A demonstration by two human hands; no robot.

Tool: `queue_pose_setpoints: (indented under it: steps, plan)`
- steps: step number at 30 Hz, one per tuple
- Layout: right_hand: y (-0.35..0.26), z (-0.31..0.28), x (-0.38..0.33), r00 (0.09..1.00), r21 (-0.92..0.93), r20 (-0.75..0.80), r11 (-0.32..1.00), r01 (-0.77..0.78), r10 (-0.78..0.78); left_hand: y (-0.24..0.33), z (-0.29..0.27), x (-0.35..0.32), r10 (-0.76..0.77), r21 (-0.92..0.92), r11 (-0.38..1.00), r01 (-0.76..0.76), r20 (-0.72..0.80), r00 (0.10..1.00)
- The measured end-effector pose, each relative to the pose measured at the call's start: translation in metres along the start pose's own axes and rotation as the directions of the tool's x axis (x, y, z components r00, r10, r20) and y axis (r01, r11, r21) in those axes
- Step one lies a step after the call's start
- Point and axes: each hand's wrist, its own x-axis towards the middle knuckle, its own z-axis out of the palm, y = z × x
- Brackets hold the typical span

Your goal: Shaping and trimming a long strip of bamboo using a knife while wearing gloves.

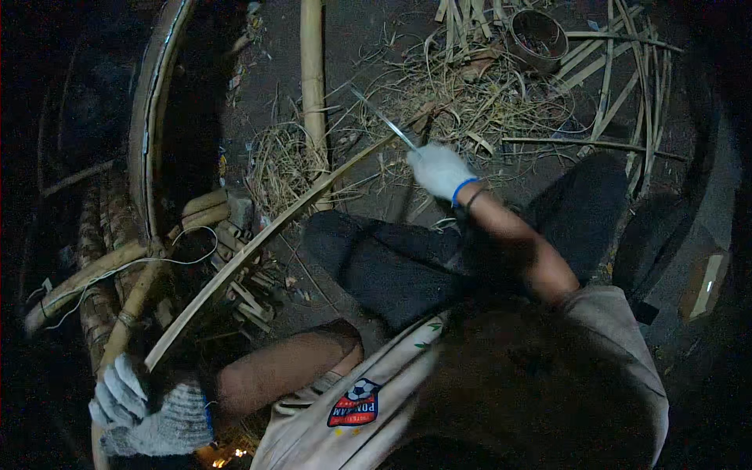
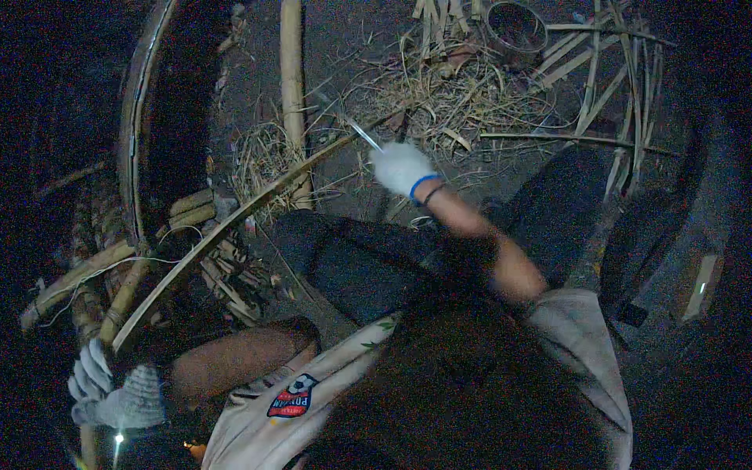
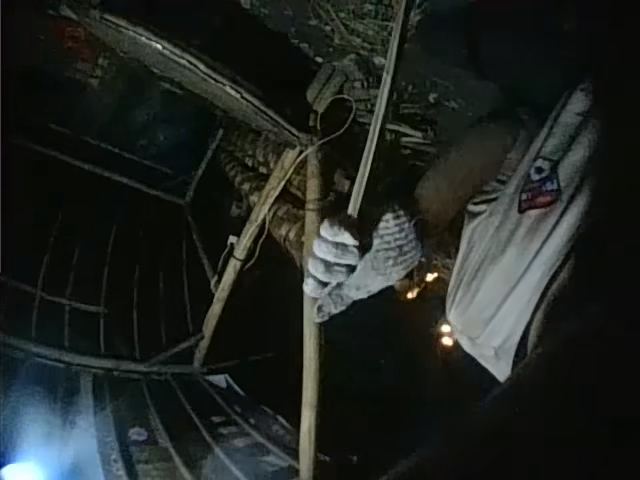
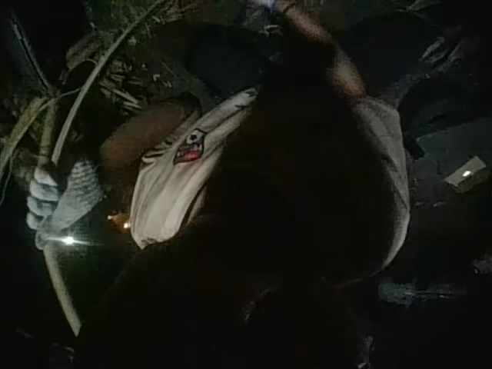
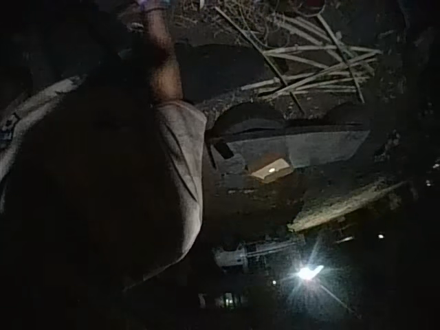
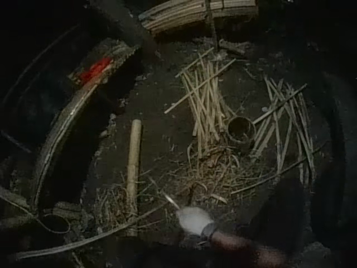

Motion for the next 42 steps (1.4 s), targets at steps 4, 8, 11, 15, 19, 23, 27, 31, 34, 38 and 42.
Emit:
queue_pose_setpoints:
  steps: [4, 8, 11, 15, 19, 23, 27, 31, 34, 38, 42]
  plan:
    - [-0.067, -0.012, -0.062, 0.943, 0.031, -0.187, 0.957, 0.287, -0.277, -0.001, 0.003, -0.007, -0.008, -0.112, 0.994, 0.012, 0.031, 0.999]
    - [-0.133, -0.039, -0.116, 0.982, 0.293, -0.133, 0.941, 0.168, -0.134, 0.003, -0.001, -0.014, -0.015, -0.192, 0.981, 0.025, 0.051, 0.999]
    - [-0.123, -0.006, -0.114, 0.934, 0.211, -0.306, 0.944, 0.254, -0.183, 0.009, 0.004, -0.019, -0.011, -0.224, 0.974, 0.024, 0.057, 0.998]
    - [-0.103, 0.009, -0.105, 0.936, 0.186, -0.311, 0.956, 0.227, -0.162, 0.004, 0.043, -0.034, 0.001, 0.128, 0.991, 0.046, -0.345, 0.938]
    - [-0.135, -0.011, -0.141, 0.943, 0.145, -0.24, 0.952, 0.271, -0.232, 0.001, 0.04, -0.034, 0.149, 0.166, 0.983, -0.077, -0.485, 0.862]
    - [-0.102, -0.004, -0.115, 0.928, 0.106, -0.332, 0.971, 0.216, -0.17, -0.002, 0.045, -0.038, 0.041, -0.108, 0.992, -0.065, -0.215, 0.976]
    - [-0.125, -0.002, -0.122, 0.961, 0.115, -0.248, 0.981, 0.157, -0.125, -0.006, 0.049, -0.043, 0.03, -0.073, 0.996, -0.046, -0.217, 0.976]
    - [-0.126, -0.011, -0.13, 0.947, 0.087, -0.281, 0.979, 0.185, -0.154, 0.008, 0.046, -0.041, 0.033, -0.08, 0.995, -0.051, -0.214, 0.976]
    - [-0.085, -0.012, -0.093, 0.97, 0.043, -0.24, 0.997, 0.058, -0.046, 0.0, 0.054, -0.042, -0.001, -0.105, 0.994, -0.019, -0.188, 0.982]
    - [-0.094, -0.004, -0.105, 0.941, -0.016, -0.284, 0.982, 0.186, -0.183, 0.01, 0.043, -0.049, 0.006, -0.078, 0.997, -0.022, -0.201, 0.98]
    - [-0.067, 0.019, -0.082, 0.862, -0.076, -0.35, 0.929, 0.363, -0.366, 0.015, 0.043, -0.047, -0.008, -0.058, 0.998, -0.006, -0.244, 0.97]
